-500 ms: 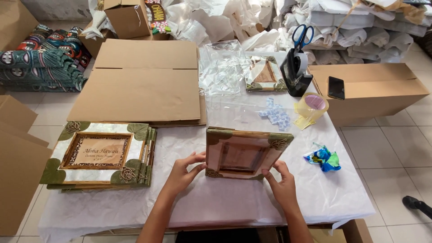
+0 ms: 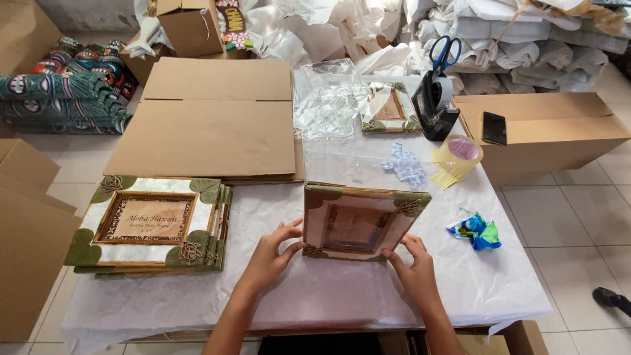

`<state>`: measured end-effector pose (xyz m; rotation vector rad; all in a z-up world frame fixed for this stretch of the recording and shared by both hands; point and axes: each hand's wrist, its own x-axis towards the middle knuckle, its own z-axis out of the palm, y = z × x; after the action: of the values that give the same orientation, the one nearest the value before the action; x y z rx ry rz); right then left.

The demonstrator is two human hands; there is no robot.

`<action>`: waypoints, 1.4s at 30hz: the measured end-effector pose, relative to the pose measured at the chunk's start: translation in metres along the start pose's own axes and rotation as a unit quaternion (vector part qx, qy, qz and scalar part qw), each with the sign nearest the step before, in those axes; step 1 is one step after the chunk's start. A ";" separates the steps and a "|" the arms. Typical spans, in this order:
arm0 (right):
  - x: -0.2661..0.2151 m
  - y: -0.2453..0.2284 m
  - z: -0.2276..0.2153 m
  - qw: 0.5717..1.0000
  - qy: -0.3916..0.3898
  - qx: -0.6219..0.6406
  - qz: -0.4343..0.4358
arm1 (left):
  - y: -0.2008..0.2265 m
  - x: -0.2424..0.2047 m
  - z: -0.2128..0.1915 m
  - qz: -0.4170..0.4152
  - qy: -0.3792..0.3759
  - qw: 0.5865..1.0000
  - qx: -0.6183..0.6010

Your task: The person wraps picture frames in protective plastic bags and stacks them on a table.

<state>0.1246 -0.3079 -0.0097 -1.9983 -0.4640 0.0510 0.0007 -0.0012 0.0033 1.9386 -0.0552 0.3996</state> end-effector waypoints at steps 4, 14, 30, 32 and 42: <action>0.000 0.019 0.005 1.000 -0.013 0.010 -0.023 | -0.001 0.001 0.003 -0.029 -0.016 0.999 -0.015; 0.020 0.025 0.013 0.997 0.010 0.041 0.064 | -0.051 0.059 0.053 -0.147 0.068 0.981 -0.107; -0.003 -0.027 0.003 0.995 -0.031 -0.071 -0.068 | -0.025 0.069 0.064 -0.272 0.099 0.934 -0.210; -0.003 -0.019 0.004 0.995 -0.023 -0.068 -0.070 | -0.023 0.069 0.060 -0.273 0.081 0.940 -0.185; -0.001 -0.003 0.007 0.993 0.019 -0.073 -0.088 | 0.008 0.070 0.057 -0.290 0.049 0.943 -0.159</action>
<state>0.1212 -0.3017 -0.0108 -2.0881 -0.6323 -0.1346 0.0788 -0.0457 0.0118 1.5224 0.4792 0.0806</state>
